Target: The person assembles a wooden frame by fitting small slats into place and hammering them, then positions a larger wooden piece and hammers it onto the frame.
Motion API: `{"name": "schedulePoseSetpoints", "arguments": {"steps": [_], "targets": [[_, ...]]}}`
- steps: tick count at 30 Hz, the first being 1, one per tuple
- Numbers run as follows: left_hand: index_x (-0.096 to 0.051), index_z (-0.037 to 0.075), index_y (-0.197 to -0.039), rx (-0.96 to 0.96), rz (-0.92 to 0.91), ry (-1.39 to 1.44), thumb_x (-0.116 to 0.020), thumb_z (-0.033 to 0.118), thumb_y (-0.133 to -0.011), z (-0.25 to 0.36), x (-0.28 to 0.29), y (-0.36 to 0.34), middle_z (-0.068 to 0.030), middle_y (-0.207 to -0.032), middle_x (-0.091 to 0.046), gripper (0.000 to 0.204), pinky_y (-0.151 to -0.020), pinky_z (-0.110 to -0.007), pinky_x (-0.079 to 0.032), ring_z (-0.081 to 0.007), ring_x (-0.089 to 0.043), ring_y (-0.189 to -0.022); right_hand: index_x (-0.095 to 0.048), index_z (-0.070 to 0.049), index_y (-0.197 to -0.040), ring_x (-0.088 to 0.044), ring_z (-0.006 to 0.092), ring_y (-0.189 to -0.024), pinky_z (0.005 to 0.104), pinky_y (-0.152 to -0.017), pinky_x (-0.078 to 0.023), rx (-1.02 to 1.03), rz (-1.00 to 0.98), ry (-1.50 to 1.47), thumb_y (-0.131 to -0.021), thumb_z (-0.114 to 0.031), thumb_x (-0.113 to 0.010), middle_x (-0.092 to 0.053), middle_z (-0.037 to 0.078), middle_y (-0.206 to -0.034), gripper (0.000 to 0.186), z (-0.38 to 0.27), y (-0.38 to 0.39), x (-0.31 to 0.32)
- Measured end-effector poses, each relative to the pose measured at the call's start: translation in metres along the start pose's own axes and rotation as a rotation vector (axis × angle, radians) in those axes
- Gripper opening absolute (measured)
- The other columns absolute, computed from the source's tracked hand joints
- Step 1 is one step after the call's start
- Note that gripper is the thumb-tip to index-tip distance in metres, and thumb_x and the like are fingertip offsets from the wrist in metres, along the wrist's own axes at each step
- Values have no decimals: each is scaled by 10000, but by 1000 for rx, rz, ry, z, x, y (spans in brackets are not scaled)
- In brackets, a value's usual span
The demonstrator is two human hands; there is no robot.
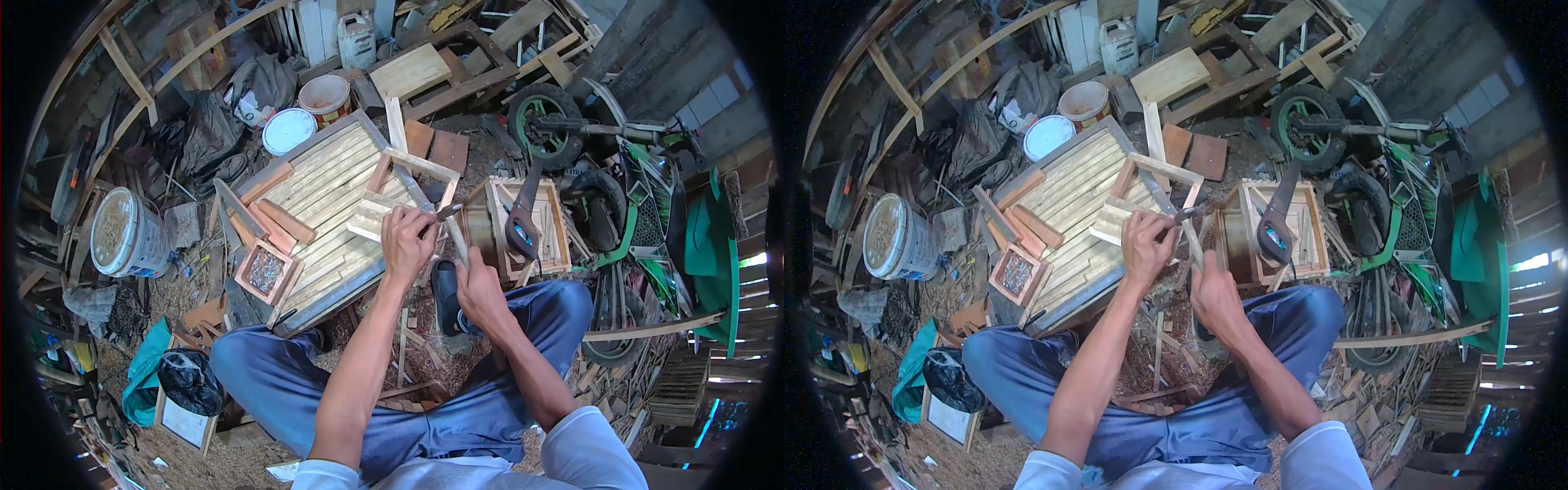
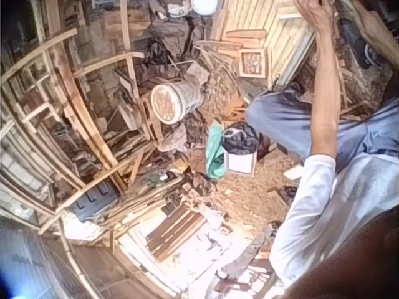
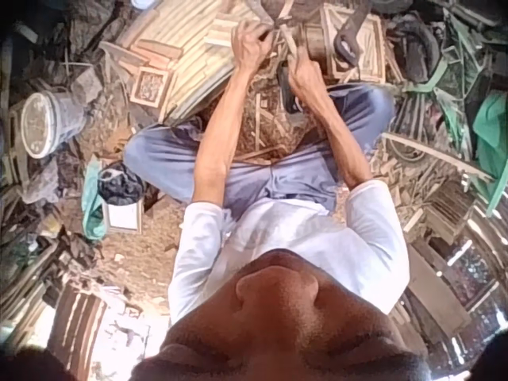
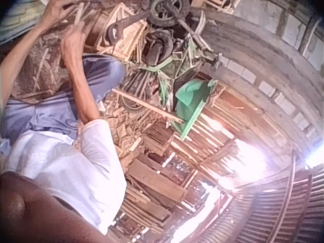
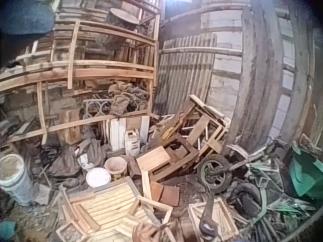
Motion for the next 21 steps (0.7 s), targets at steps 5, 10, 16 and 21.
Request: {"name": "schedulePoseSetpoints", "arguments": {"steps": [5,10,16,21], "targets": [[-727,84,-782,-6,5,17,-761,127,-731,3,0,-3,-16,-833,-696,75,-758,-363,-421,-235,-587,-828,-390,18,-1023,-546,566,-728,605,-602,-400,-77,-59,35,-964,-112,-482,-539,368,-685,169,1,-5,-3],[-734,79,-805,-19,20,14,-759,124,-735,3,1,-4,-19,-830,-696,87,-745,-366,-417,-235,-584,-816,-387,21,-1011,-551,571,-728,627,-635,-404,-15,103,-126,-965,-139,-462,-550,376,-699,183,-16,3,10],[-738,67,-817,-27,26,39,-758,122,-733,0,0,0,-25,-830,-695,102,-747,-369,-418,-237,-582,-809,-382,31,-997,-555,560,-719,616,-626,-410,-28,15,-65,-948,-105,-487,-552,360,-689,179,-14,1,7],[-738,72,-809,-29,21,-2,-763,119,-727,3,-1,-5,-20,-822,-691,98,-747,-369,-421,-234,-580,-799,-387,29,-1024,-560,551,-718,607,-618,-420,-43,-53,19,-951,-109,-489,-558,357,-699,186,-4,-2,1]]}}
Point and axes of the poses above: each hand's wrist, its own y-axis away from the middle knuckle, its own x-axis out of the back of the hand, z = x × y, the point moved 5 cm from there along -y, towards the middle knuckle
